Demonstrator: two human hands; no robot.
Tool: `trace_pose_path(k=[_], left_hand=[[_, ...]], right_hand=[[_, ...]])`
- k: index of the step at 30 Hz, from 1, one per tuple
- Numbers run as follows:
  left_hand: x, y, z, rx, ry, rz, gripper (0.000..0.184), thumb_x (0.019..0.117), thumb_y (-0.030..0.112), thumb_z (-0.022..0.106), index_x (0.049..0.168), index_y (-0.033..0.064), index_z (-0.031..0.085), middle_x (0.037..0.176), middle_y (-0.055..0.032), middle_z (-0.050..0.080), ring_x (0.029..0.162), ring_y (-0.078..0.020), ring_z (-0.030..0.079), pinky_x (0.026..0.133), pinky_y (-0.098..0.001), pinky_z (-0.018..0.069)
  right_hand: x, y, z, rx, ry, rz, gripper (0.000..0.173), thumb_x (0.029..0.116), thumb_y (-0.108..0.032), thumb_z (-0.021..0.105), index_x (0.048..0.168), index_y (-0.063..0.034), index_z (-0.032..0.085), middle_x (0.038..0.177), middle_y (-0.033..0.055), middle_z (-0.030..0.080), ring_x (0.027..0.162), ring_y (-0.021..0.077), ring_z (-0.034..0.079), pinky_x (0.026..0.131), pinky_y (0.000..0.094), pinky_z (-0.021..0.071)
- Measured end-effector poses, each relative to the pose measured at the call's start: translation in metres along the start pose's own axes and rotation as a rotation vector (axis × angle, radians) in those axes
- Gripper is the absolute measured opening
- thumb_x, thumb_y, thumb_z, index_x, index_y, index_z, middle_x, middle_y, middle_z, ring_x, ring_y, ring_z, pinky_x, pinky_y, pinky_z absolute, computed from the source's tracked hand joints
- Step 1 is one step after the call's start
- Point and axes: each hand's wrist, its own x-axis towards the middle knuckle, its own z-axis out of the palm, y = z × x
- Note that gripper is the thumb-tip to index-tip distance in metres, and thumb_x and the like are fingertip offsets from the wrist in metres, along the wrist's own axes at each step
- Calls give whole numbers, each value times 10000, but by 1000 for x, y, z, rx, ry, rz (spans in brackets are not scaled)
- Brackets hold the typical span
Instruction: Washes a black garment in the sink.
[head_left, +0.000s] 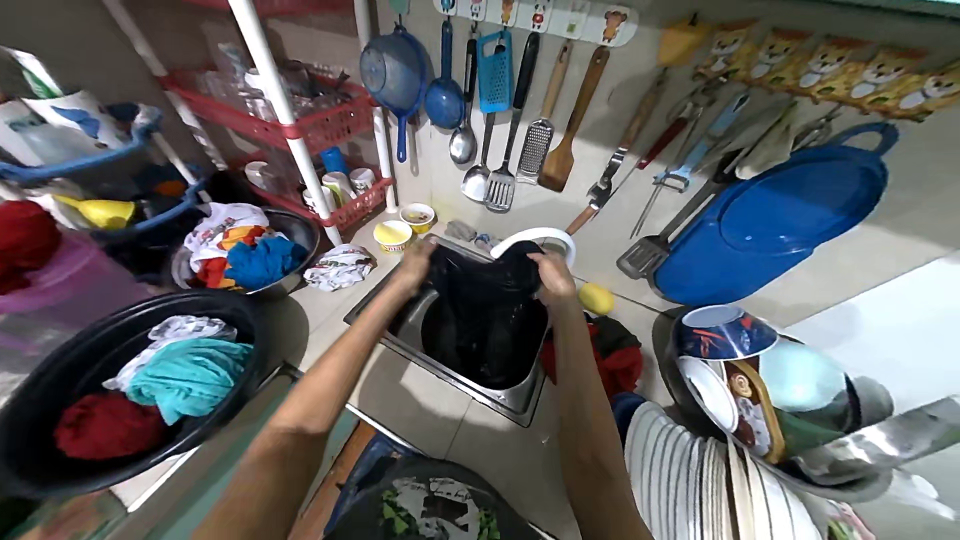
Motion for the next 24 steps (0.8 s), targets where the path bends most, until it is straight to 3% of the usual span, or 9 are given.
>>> trace_pose_path(k=[3,6,9,14,19,22,24], left_hand=[[14,38,-50,462,137,142,495,1124,296,366,1373,-120,464,1232,-372,591,1163,-493,597,1011,-635,443],[27,63,-86,731,220,185,513,1123,316,363,1380,-119,448,1205,-398,594,1157,-553,596,1000,-691,433],[32,81,-113,793,285,166,513,1124,322,370,1389,-110,442,1232,-406,580,1175,-566,582,1002,-697,425],[39,92,-146,782,377,163,530,1120,338,382,1378,-120,444,1240,-418,568,1196,-571,564,1020,-697,403],[37,103,-149,762,408,133,538,1123,350,371,1370,-121,456,1261,-429,551,1231,-580,533,1036,-692,378],[38,101,-147,648,391,163,528,1120,359,370,1338,-111,472,1245,-400,563,1204,-536,558,1018,-686,393],[38,99,-142,524,350,217,514,1120,358,361,1313,-103,482,1224,-345,577,1147,-441,593,1001,-618,435]], right_hand=[[11,20,-37,-370,27,-29,335,1060,-222,573,1198,74,646,1156,261,662,1053,339,638,937,544,492],[15,31,-63,-472,43,23,334,1031,-239,628,1133,76,676,1084,275,672,988,366,642,883,572,491],[24,37,-84,-291,46,60,350,987,-231,691,1181,60,667,1111,231,684,1004,302,654,917,519,515],[34,34,-113,-58,85,4,312,1017,-255,637,1134,33,661,958,122,695,812,160,653,780,388,566],[38,19,-130,-53,248,-116,378,1060,-301,557,1166,49,650,1063,158,678,943,183,634,896,414,523],[32,1,-129,-46,313,-175,381,1098,-297,465,1185,42,616,1066,137,638,939,151,604,879,376,510],[27,-9,-127,-5,336,-213,355,1112,-282,414,1182,15,596,1022,94,609,900,109,593,840,335,517]])
